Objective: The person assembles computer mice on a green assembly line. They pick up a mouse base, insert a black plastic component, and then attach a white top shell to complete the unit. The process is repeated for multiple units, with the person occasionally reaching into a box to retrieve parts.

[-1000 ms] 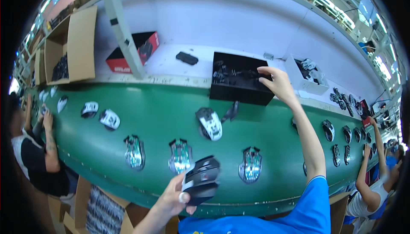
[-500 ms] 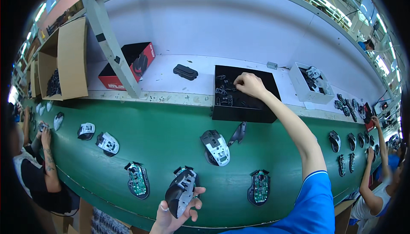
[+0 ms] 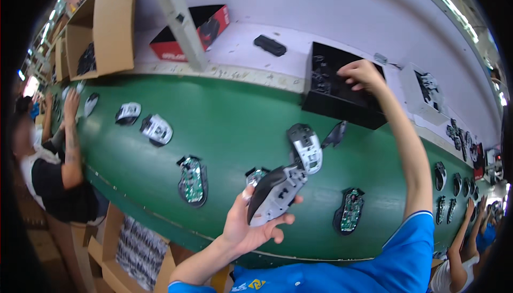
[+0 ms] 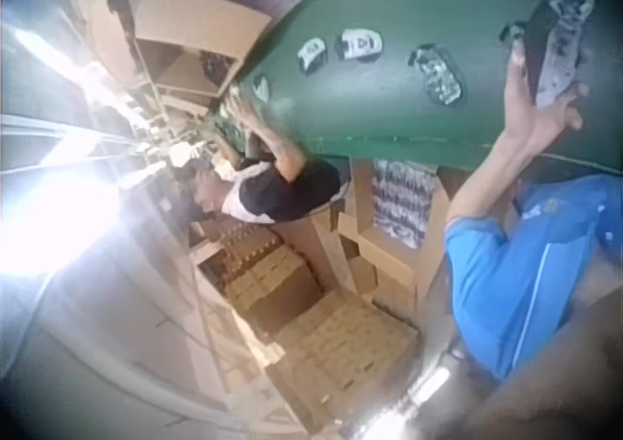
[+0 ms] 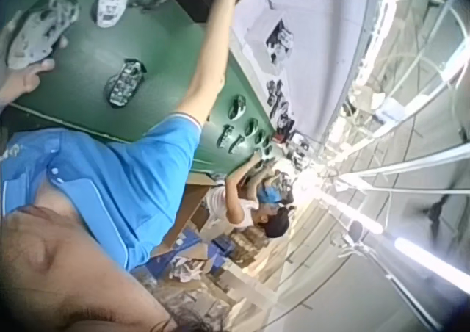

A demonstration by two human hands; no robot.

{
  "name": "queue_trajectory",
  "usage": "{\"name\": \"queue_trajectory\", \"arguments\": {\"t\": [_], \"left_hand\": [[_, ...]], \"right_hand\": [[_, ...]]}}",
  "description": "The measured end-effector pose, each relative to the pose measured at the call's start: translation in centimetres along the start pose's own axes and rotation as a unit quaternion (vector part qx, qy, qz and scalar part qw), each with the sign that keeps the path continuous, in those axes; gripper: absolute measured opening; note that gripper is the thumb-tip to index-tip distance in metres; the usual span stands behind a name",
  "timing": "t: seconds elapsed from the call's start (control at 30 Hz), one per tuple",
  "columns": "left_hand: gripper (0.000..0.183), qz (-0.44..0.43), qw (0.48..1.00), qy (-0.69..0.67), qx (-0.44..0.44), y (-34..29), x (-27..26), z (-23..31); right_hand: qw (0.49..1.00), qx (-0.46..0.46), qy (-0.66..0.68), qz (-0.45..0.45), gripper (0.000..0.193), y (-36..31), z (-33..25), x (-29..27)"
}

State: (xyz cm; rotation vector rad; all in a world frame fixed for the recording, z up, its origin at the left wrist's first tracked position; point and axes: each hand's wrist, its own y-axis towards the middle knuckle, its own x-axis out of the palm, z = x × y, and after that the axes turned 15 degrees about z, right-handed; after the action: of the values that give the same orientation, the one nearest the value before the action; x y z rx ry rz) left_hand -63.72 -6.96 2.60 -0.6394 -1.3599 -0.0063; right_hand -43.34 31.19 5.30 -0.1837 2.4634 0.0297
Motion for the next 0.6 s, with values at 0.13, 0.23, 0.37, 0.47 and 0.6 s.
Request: {"name": "queue_trajectory", "arguments": {"t": [0.13,0.23,0.37,0.47,0.6], "left_hand": [[0.071,0.003,0.989,0.145,0.037,-0.9,1.4,-0.1],[0.072,-0.016,0.986,0.165,0.015,-1.1,1.4,-0.5],[0.071,-0.049,0.987,0.131,-0.077,-1.5,2.8,-1.6],[0.067,-0.075,0.985,0.098,-0.117,-2.5,3.6,-3.2],[0.058,-0.053,0.970,0.204,-0.120,-4.1,4.6,-4.4]], "right_hand": [[0.994,-0.096,-0.031,0.038,0.018,-11.8,-8.2,-5.0],[0.928,-0.368,-0.024,-0.060,0.016,-21.9,-10.6,-4.5],[0.794,-0.586,-0.055,-0.152,0.020,-28.6,-10.0,-4.2],[0.736,-0.654,-0.116,-0.129,0.020,-31.1,-9.7,-4.7],[0.706,-0.687,-0.122,-0.121,0.019,-33.2,-8.9,-4.8]]}}
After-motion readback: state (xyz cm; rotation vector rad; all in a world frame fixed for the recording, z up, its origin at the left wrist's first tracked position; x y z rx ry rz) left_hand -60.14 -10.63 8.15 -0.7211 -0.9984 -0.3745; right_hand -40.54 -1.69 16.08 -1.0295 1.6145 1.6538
